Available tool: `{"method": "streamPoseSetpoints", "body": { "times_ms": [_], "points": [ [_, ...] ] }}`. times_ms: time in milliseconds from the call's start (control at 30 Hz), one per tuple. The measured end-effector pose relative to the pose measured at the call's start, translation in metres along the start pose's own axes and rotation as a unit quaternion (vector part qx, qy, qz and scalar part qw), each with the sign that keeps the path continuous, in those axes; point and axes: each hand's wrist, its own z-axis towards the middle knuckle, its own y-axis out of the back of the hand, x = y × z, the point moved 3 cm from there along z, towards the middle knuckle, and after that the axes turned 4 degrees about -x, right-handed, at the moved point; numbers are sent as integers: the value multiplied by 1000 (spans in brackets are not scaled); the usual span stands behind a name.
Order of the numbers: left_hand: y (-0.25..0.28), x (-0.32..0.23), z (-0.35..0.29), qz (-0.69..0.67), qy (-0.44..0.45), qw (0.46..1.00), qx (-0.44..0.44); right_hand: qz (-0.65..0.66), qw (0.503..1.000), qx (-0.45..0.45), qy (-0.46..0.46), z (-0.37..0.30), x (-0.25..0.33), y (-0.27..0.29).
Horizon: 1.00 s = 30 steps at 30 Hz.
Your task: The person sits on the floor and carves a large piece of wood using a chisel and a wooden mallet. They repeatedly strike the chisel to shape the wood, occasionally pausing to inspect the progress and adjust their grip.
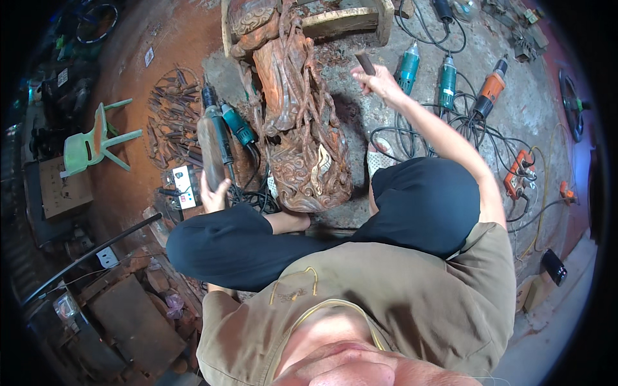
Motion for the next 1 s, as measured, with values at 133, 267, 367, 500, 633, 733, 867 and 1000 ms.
{"method": "streamPoseSetpoints", "body": {
  "times_ms": [133,267,367,500,633,733,867,1000],
  "points": [
    [-6,98,-49,21,0,996,-85,211,976,27,-57,-7,-40,-32],
    [-2,120,-68,51,85,992,-78,237,965,94,-66,-13,-38,-54],
    [2,128,-75,62,120,989,-65,254,958,115,-64,-17,-27,-63],
    [12,140,-79,78,161,983,-43,271,951,134,-61,-16,-25,-71],
    [21,152,-80,92,200,975,-15,273,950,135,-74,-13,-34,-74],
    [27,156,-73,101,223,970,12,267,950,138,-80,-15,-31,-74],
    [42,149,-57,120,244,961,52,271,950,139,-75,-16,-30,-79],
    [68,104,-7,154,222,957,105,284,947,126,-80,-18,-29,-75]
  ]
}}
